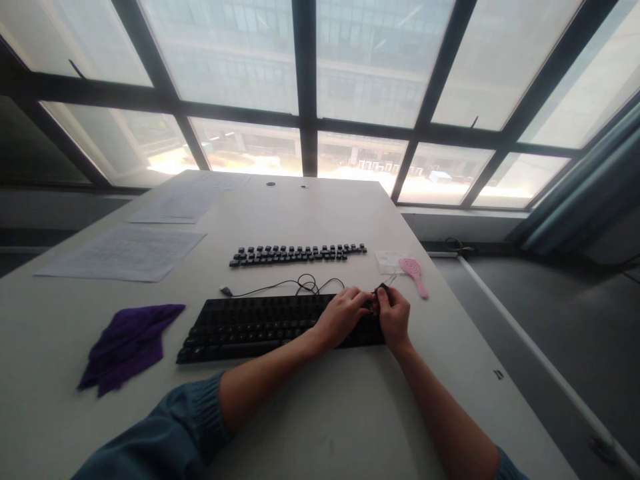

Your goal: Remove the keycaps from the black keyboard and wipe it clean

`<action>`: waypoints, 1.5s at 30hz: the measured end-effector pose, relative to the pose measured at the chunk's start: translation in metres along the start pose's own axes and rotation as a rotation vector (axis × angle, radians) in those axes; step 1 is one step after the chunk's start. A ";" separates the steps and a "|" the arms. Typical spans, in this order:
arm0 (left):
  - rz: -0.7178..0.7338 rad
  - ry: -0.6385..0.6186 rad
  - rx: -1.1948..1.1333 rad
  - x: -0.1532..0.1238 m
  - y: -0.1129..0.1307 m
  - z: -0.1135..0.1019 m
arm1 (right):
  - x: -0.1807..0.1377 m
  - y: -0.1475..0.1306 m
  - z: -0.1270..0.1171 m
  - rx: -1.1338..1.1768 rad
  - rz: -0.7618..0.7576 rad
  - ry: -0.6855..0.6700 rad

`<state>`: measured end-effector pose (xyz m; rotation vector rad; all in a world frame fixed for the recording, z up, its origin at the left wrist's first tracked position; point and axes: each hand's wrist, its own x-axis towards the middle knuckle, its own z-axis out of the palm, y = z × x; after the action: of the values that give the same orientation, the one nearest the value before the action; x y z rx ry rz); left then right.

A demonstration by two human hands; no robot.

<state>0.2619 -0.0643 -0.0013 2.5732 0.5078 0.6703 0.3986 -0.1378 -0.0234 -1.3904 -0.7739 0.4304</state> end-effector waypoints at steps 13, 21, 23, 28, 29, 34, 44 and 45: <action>-0.032 0.074 0.051 0.011 0.015 -0.037 | 0.002 0.001 0.004 0.103 0.090 0.016; -0.191 0.091 0.180 0.102 -0.047 -0.076 | 0.003 0.001 0.007 0.129 0.095 -0.006; -0.241 0.017 0.272 0.121 -0.064 -0.065 | 0.003 0.002 0.007 0.133 0.096 -0.009; -0.247 -0.078 0.348 0.139 -0.090 -0.033 | 0.004 0.001 0.006 0.137 0.091 -0.015; -0.241 -0.086 0.359 0.140 -0.093 -0.029 | 0.004 0.001 0.006 0.135 0.089 -0.016; -0.216 -0.098 0.401 0.140 -0.103 -0.022 | 0.003 0.003 0.005 0.120 0.087 -0.021; -0.179 -0.064 0.375 0.134 -0.094 -0.029 | 0.002 0.001 0.005 0.143 0.113 -0.007; -0.172 -0.050 0.370 0.131 -0.090 -0.032 | 0.001 0.001 0.005 0.147 0.111 0.007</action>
<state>0.3309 0.0798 0.0287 2.8317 0.8981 0.4874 0.3963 -0.1335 -0.0238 -1.2995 -0.6486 0.5580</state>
